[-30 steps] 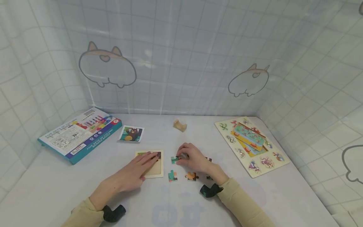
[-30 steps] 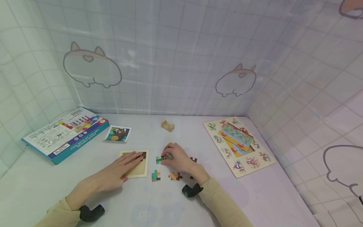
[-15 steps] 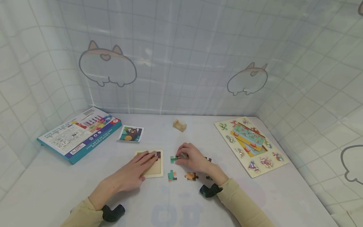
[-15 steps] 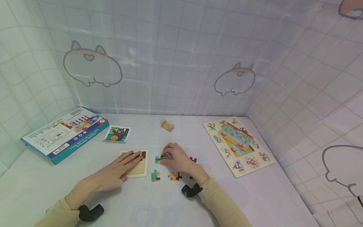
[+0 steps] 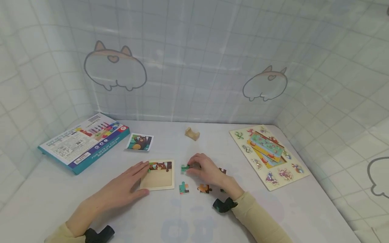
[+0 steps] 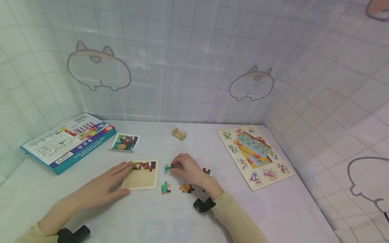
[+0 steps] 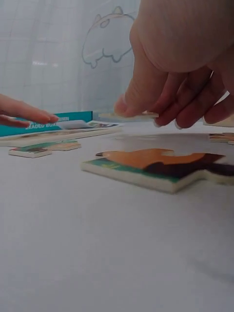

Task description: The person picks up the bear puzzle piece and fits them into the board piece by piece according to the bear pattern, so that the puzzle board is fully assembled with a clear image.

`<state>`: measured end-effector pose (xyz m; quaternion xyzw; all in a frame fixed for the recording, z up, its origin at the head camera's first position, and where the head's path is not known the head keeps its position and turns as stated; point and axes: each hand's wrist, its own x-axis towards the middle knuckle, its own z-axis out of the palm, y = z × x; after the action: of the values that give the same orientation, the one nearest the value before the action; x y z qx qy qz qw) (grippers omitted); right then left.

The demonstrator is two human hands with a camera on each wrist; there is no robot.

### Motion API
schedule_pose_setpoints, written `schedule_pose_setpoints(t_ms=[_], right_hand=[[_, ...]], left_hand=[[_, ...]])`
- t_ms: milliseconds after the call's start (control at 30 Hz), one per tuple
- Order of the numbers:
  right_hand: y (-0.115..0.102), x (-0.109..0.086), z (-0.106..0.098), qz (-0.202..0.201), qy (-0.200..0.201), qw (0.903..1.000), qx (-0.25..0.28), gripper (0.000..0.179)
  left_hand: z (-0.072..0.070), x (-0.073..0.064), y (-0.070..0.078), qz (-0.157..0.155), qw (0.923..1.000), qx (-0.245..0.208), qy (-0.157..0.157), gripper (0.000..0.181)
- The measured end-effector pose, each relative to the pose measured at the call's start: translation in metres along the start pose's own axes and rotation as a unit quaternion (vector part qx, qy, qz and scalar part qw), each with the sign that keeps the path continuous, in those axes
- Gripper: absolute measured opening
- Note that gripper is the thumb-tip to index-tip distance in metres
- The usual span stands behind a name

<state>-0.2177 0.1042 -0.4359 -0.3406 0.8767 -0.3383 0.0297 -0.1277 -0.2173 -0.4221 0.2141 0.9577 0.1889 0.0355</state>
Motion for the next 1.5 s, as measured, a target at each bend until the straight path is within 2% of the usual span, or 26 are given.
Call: schedule_pose_setpoints(t_ms=[233,433,633,867,1100,1500], right_hand=[[-0.020,0.009,0.008,-0.031,0.002,0.9993,0.021,0.021],[-0.041,0.022,0.022,-0.051,-0.011,0.9985,0.012,0.023],[-0.054,0.037,0.037,-0.060,-0.012,0.9981,-0.011,0.025],[-0.067,0.050,0.052,-0.061,-0.025,0.9968,-0.046,0.026],[-0.072,0.054,0.063,-0.055,-0.033,0.9931,-0.098,0.026],[-0.071,0.054,0.075,-0.050,-0.001,0.9942,-0.096,0.023]], left_hand=[[-0.003,0.000,-0.007,-0.017,0.9992,-0.014,-0.035,0.077],[-0.002,0.001,-0.011,-0.017,0.9989,-0.029,-0.032,0.078],[-0.002,0.003,-0.010,-0.019,0.9988,-0.036,-0.026,0.081],[-0.002,0.004,-0.008,-0.041,0.9979,-0.044,-0.025,0.082],[-0.002,0.003,-0.010,-0.050,0.9968,-0.056,-0.027,0.084],[-0.003,0.004,-0.009,-0.057,0.9962,-0.058,-0.030,0.082]])
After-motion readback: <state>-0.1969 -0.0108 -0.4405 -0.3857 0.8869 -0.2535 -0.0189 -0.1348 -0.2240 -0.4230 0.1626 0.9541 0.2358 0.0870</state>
